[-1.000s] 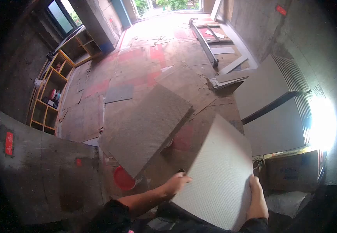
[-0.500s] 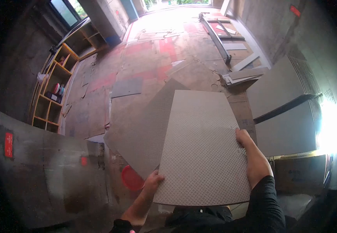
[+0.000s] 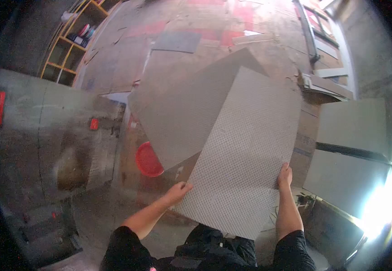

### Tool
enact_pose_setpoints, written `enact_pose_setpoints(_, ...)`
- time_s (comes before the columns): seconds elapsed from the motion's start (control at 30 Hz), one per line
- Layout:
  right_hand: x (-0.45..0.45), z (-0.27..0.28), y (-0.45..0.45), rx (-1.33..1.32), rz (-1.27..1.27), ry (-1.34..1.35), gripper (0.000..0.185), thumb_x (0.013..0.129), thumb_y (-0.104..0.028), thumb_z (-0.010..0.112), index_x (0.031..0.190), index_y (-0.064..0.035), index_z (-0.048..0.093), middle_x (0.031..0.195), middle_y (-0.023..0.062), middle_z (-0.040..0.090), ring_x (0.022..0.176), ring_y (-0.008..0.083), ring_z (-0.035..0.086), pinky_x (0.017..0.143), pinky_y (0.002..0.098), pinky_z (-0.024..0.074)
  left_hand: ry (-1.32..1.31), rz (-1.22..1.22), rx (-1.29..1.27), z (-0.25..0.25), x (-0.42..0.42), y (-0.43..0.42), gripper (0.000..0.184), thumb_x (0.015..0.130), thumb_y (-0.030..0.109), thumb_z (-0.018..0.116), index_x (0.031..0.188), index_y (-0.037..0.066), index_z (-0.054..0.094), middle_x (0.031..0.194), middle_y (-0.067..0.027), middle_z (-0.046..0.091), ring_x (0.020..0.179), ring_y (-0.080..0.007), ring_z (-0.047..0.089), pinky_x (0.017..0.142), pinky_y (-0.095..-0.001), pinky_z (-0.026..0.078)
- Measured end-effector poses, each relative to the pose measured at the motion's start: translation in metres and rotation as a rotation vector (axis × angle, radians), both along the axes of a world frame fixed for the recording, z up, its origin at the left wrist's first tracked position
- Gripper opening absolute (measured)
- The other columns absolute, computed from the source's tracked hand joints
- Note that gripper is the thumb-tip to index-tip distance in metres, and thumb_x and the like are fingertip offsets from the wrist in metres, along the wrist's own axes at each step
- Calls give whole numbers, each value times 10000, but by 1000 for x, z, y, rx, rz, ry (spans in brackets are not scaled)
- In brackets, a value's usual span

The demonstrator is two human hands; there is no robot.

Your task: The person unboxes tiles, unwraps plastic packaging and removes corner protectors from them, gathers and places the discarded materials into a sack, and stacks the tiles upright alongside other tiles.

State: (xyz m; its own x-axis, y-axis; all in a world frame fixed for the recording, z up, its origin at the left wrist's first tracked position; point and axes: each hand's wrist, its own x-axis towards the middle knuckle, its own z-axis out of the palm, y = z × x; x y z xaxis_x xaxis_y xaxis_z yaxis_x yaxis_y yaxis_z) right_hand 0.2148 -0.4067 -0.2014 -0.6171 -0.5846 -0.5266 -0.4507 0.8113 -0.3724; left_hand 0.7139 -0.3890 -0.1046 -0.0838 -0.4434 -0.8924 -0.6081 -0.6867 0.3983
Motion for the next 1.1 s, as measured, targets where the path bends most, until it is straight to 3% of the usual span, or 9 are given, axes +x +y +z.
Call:
enact_pose_setpoints(0.17, 63, -87, 23, -377, -489, -589, 617, 1041, -450, 319, 1347, 60, 482, 1343, 170, 554, 1212, 306, 529, 1027, 400, 403, -283, 16, -55, -134, 49, 2, 808, 856, 680, 504, 1333, 28, 511, 1284, -209, 598, 1255, -348, 532, 1050, -493, 352)
enact_pose_setpoints(0.33, 97, -158, 43, -392, -445, -471, 606, 1045, -424, 296, 1388, 60, 422, 1397, 173, 498, 1238, 314, 502, 1053, 395, 384, -508, -133, -140, -102, 52, -15, 775, 853, 621, 551, 1378, 60, 458, 1320, -196, 575, 1266, -358, 507, 1064, -502, 323)
enact_pose_setpoints(0.43, 97, -171, 43, -412, -435, -456, 606, 1047, -426, 291, 1401, 51, 408, 1406, 154, 489, 1243, 310, 493, 1062, 395, 374, -602, -45, -536, -108, 56, 19, 720, 854, 498, 624, 1381, 41, 448, 1350, -197, 545, 1292, -366, 465, 1061, -493, 328)
enact_pose_setpoints(0.5, 105, -149, 42, -413, -491, -503, 604, 1046, -426, 290, 1406, 46, 405, 1410, 144, 484, 1249, 308, 486, 1066, 395, 369, -922, 574, -766, -142, 68, 54, 722, 854, 461, 679, 1369, 9, 454, 1357, -180, 535, 1304, -328, 447, 1059, -452, 341)
enact_pose_setpoints(0.53, 114, -136, 33, -424, -550, -536, 606, 1045, -430, 285, 1411, 40, 401, 1414, 139, 480, 1250, 307, 485, 1068, 397, 367, -924, 579, -757, -153, 71, 67, 722, 854, 461, 679, 1369, 9, 454, 1357, -180, 535, 1304, -328, 447, 1059, -452, 341)
enact_pose_setpoints(0.63, 112, -143, 30, -438, -586, -526, 612, 1043, -439, 281, 1418, 31, 396, 1419, 133, 476, 1250, 302, 482, 1067, 404, 367, -257, 1267, 90, -173, 70, 86, 784, 855, 513, 690, 1335, -66, 469, 1315, -176, 559, 1251, -298, 490, 1032, -401, 383)
enact_pose_setpoints(0.97, 125, -137, 28, -378, -675, -722, 694, 1030, -549, 218, 1466, -24, 342, 1475, 119, 416, 1303, 322, 429, 1106, 435, 323, -286, 1098, 146, -161, 64, 63, 824, 867, 518, 672, 1334, -123, 446, 1267, -238, 580, 1178, -330, 552, 1005, -433, 411)
enact_pose_setpoints(1.03, 135, -138, 25, -409, -684, -759, 704, 1026, -560, 213, 1470, -29, 341, 1476, 115, 417, 1310, 324, 424, 1110, 440, 318, -708, 539, -296, -161, 70, 52, 818, 855, 434, 684, 1423, -62, 368, 1350, -276, 506, 1270, -389, 475, 1081, -483, 336)
enact_pose_setpoints(1.1, 136, -128, 27, -430, -702, -782, 714, 1022, -571, 207, 1473, -34, 339, 1478, 110, 417, 1317, 325, 419, 1113, 446, 313, -724, 491, -661, -139, 93, -23, 823, 829, 383, 689, 1455, -13, 331, 1431, -290, 411, 1346, -429, 375, 1124, -531, 268)
